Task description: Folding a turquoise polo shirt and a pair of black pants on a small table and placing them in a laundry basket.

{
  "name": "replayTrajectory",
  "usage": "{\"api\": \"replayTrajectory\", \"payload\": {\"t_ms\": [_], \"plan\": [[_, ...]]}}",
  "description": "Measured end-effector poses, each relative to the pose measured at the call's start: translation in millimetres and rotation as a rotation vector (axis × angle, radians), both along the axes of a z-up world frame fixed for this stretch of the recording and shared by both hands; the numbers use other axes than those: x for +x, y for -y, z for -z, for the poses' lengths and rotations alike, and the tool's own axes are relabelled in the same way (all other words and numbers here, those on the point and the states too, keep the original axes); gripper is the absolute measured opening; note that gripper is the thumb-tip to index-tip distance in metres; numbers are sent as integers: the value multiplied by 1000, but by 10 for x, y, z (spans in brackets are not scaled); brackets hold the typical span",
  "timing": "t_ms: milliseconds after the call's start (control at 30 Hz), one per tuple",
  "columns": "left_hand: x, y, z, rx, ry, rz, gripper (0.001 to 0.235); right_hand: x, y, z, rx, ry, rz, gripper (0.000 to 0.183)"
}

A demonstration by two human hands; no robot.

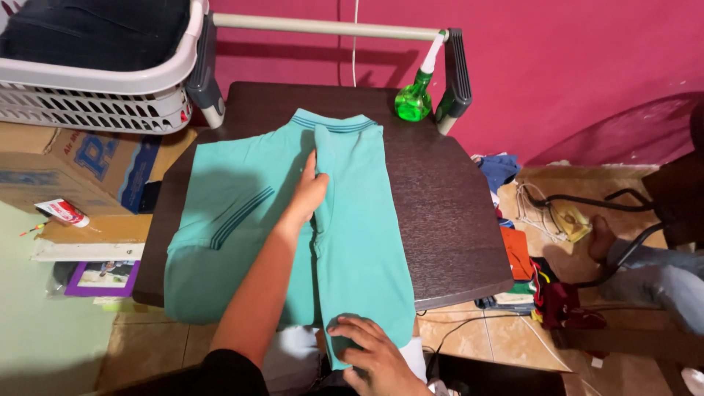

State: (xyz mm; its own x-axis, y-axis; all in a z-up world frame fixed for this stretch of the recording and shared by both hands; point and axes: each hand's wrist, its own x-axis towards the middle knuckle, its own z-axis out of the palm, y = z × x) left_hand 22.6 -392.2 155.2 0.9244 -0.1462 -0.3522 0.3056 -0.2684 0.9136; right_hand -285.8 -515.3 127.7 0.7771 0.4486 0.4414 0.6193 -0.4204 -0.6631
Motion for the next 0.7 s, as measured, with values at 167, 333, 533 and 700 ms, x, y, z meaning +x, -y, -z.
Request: {"api": "replayTrajectory", "payload": {"t_ms": [167, 333, 533, 700], "plan": [[-71, -46, -163, 347, 20, 83, 84, 27, -2, -244, -30, -85, -35, 7], [267, 188, 254, 697, 779, 10, 86, -112, 222, -84, 106, -123, 23, 9], [975, 981, 228, 720, 820, 248, 38, -407, 680, 555, 396, -189, 965, 19], [1504, 1563, 556, 1192, 725, 307, 50, -413, 865, 798, 633, -677, 716, 29]]}}
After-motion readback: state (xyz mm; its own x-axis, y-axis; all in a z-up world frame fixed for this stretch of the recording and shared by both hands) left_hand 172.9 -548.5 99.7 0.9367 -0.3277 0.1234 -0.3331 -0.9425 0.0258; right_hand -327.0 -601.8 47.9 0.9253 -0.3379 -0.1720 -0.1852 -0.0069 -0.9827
